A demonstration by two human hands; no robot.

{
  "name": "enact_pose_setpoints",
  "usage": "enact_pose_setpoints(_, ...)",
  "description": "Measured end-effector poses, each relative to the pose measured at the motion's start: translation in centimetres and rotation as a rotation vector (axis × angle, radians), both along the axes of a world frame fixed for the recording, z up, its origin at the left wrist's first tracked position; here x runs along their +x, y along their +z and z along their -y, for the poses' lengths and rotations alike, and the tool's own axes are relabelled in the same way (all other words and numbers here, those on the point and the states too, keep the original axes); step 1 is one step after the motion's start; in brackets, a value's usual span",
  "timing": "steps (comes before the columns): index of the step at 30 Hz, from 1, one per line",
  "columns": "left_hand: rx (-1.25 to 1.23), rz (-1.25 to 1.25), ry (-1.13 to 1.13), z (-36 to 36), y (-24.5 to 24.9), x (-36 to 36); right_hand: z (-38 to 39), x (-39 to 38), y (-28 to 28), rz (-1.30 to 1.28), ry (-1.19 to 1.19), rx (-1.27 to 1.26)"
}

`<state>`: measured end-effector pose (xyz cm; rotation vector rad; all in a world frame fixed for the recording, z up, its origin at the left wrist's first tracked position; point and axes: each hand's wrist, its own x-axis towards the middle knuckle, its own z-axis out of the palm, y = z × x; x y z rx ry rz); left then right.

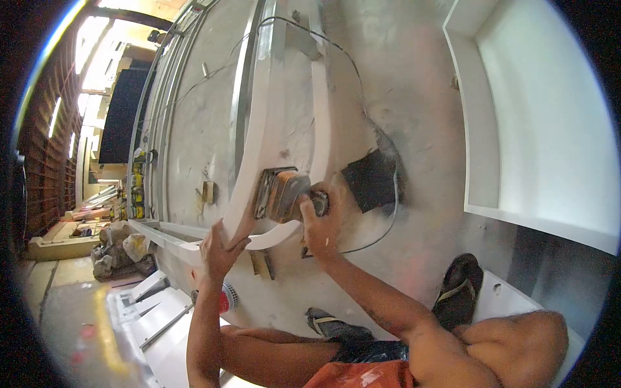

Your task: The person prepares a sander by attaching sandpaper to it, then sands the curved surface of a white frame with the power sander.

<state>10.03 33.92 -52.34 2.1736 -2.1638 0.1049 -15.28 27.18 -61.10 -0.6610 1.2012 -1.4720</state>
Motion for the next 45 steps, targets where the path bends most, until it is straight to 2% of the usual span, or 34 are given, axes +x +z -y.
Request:
enact_pose_setpoints(2,0.009,0.051,-0.009,0.2,0.2,-0.2,1.9,-0.6,0.1,0.022,0.005,0.023)
enact_pose_setpoints(4,-0.002,0.052,-0.008,0.1,0.0,-0.1,4.8,-1.5,-0.7,-0.172,-0.032,-0.068)
enact_pose_setpoints(10,0.001,0.047,0.013,0.3,0.2,-0.7,12.7,-4.5,-0.2,-0.305,0.004,-0.118)
enact_pose_setpoints(14,0.016,0.043,0.009,0.2,0.1,-0.5,17.2,-5.8,1.2,-0.301,0.029,-0.155)
enact_pose_setpoints(16,0.029,0.037,0.022,0.1,0.1,-0.4,18.4,-6.1,1.9,-0.240,0.079,-0.092)
enact_pose_setpoints(20,0.018,0.052,0.024,0.2,0.0,-0.5,18.7,-6.2,0.9,-0.287,0.069,-0.146)
enact_pose_setpoints(23,0.009,0.043,0.000,0.2,-0.1,-0.2,15.3,-5.9,1.2,-0.285,0.129,-0.103)
enact_pose_setpoints(25,0.016,0.033,0.012,0.1,0.0,-0.4,12.7,-4.8,1.1,-0.359,0.009,-0.158)
enact_pose_setpoints(28,0.029,0.026,0.030,0.3,0.2,-0.7,7.8,-3.6,2.7,-0.274,0.038,-0.124)
enact_pose_setpoints(33,0.021,0.030,0.019,0.4,0.3,-0.6,2.4,-1.0,3.7,-0.312,-0.029,-0.184)
enact_pose_setpoints(39,-0.002,0.054,0.017,0.2,0.3,-0.7,5.6,-2.1,2.6,-0.287,-0.050,-0.144)
enact_pose_setpoints(43,0.007,0.036,0.034,0.5,0.5,-0.9,10.0,-3.9,4.3,-0.273,-0.014,-0.130)
enact_pose_setpoints(45,0.020,0.019,0.046,0.4,0.5,-1.0,9.6,-4.0,5.0,-0.305,-0.007,-0.128)
